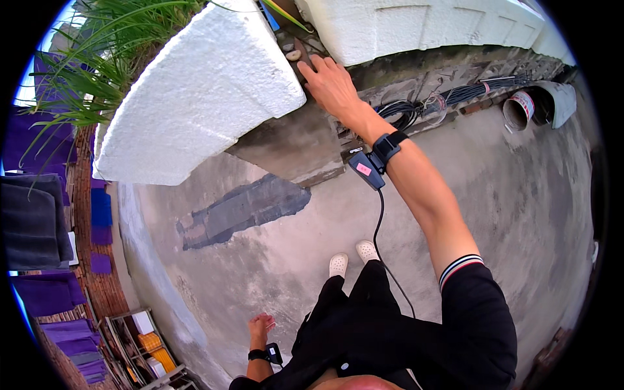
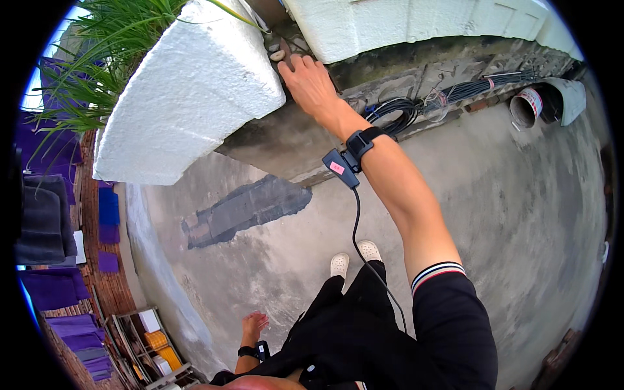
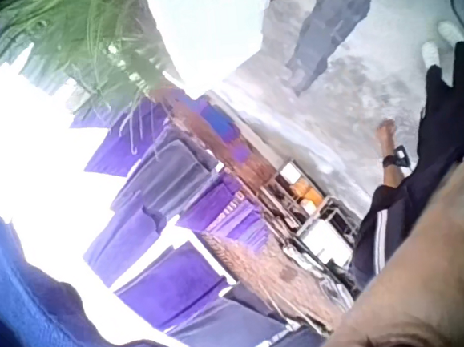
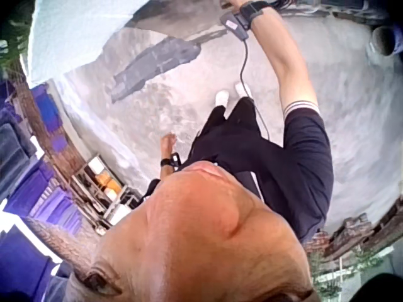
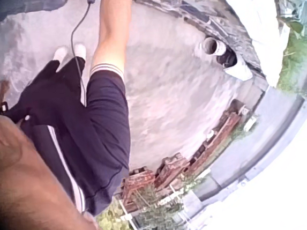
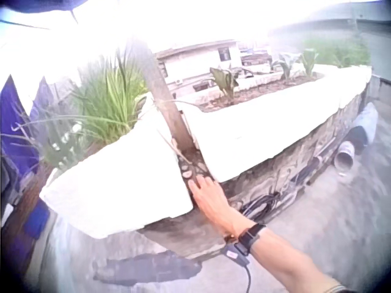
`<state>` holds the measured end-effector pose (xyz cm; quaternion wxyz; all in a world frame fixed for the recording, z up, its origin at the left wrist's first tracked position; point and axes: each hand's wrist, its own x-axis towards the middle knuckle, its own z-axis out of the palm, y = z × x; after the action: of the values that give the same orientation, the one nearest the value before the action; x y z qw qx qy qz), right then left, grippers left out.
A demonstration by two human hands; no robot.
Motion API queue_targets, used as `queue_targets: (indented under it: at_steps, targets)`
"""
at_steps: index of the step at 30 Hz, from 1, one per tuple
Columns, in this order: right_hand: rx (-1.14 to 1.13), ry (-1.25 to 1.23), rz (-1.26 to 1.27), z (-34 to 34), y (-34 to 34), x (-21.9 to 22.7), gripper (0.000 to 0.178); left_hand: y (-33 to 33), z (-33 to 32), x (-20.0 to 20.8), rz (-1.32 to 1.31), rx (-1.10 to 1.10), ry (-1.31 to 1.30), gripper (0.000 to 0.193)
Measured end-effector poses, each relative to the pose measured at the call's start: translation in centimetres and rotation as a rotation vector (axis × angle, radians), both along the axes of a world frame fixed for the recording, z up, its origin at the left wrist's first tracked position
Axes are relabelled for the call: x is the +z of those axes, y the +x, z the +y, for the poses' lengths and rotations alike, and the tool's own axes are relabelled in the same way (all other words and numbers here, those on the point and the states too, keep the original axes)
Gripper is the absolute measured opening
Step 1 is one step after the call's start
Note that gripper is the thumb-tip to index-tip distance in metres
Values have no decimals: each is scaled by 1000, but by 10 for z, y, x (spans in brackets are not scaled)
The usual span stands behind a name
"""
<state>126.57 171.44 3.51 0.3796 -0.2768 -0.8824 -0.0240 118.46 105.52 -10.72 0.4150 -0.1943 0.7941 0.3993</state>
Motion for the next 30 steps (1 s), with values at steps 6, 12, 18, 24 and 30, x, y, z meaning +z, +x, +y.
queue_targets:
  at_steps: [6, 12, 18, 24, 30]
  targets:
    - [118, 78, -125, 13, -1, -7, 27, 39, 5, 1, -14, 78, -14, 22]
    - [96, 77, 107, 31, 35, 7, 21, 31, 63, 1, 55, -38, 104, 22]
    - [41, -136, 431, -32, 92, 19, 18, 35, 89, 14, 78, -38, 132, 27]
    - [-149, -1280, 732, -135, 212, -66, 26, 33, 84, 15, 72, -24, 127, 30]
    - [-136, -2411, 551, -243, 229, -162, 25, 38, 11, -22, 36, 150, 158, 26]
